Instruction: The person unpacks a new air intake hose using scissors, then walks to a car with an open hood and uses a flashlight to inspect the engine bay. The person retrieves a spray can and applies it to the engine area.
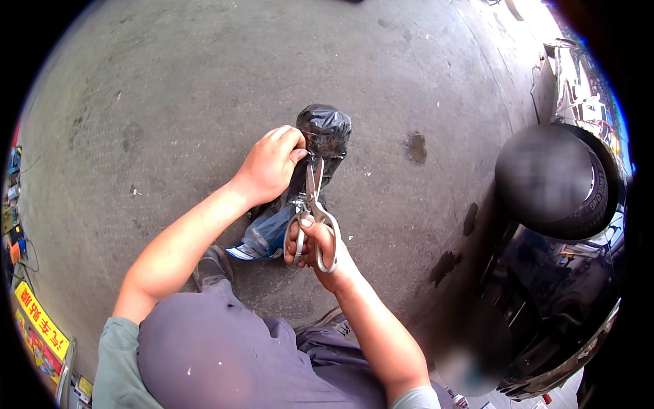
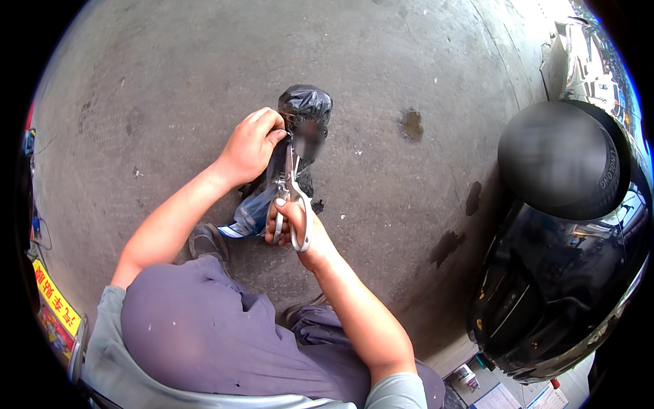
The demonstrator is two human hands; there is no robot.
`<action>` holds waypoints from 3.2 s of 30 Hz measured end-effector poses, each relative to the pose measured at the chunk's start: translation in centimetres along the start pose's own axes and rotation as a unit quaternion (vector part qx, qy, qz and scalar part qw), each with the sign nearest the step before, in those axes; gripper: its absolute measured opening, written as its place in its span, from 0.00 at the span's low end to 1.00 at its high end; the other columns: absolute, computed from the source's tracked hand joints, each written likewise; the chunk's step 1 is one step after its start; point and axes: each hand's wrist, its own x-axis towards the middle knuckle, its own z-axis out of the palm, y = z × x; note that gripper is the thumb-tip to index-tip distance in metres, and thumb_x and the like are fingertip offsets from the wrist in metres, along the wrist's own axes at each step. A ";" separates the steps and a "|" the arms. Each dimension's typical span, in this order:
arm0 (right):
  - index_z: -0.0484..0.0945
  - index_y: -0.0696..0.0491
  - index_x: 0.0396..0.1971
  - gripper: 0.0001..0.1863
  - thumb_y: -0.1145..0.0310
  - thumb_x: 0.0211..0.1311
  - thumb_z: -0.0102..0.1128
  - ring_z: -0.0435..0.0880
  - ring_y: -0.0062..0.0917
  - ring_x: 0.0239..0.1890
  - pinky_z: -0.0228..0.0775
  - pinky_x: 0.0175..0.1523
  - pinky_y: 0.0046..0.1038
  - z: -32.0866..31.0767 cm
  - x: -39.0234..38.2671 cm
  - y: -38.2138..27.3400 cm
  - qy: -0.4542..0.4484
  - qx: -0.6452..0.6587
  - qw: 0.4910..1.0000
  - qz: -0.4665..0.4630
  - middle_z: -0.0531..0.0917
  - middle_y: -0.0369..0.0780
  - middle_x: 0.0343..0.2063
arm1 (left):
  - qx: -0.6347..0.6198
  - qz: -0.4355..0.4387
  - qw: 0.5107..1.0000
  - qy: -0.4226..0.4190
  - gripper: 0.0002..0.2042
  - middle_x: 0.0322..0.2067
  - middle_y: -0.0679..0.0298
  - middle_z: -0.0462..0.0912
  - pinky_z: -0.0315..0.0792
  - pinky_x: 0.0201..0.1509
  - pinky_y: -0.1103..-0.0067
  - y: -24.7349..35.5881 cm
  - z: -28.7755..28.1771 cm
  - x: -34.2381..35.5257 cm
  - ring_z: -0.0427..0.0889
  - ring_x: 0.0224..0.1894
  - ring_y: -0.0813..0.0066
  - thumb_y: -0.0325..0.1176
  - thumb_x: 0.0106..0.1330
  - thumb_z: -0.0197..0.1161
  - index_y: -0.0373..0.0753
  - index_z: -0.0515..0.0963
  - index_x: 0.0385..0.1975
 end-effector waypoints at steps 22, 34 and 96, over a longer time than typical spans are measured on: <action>0.78 0.51 0.33 0.16 0.53 0.76 0.64 0.81 0.16 0.24 0.70 0.28 0.21 -1.6 1.7 1.0 0.078 -0.008 0.995 -0.057 0.80 0.31 0.23 | 0.058 0.092 0.994 -0.013 0.08 0.39 0.54 0.81 0.77 0.51 0.58 1.2 -0.1 -1.0 0.81 0.45 0.47 0.23 0.68 0.66 0.35 0.74 0.42; 0.78 0.52 0.38 0.15 0.55 0.76 0.67 0.80 0.17 0.28 0.75 0.36 0.24 -4.5 1.8 2.0 0.026 -0.035 0.996 -0.084 0.80 0.32 0.27 | -0.158 -0.087 0.979 -0.098 0.04 0.36 0.60 0.79 0.74 0.55 0.71 0.9 -2.3 -0.9 0.79 0.44 0.69 0.24 0.74 0.64 0.34 0.74 0.41; 0.77 0.53 0.42 0.13 0.58 0.78 0.66 0.80 0.17 0.30 0.81 0.41 0.27 -5.4 -0.6 -0.7 -0.044 -0.062 0.997 -0.029 0.80 0.31 0.29 | -0.027 0.057 0.997 0.052 0.06 0.41 0.54 0.84 0.79 0.50 0.64 1.8 -0.1 -2.5 0.85 0.44 0.50 0.28 0.74 0.66 0.34 0.77 0.41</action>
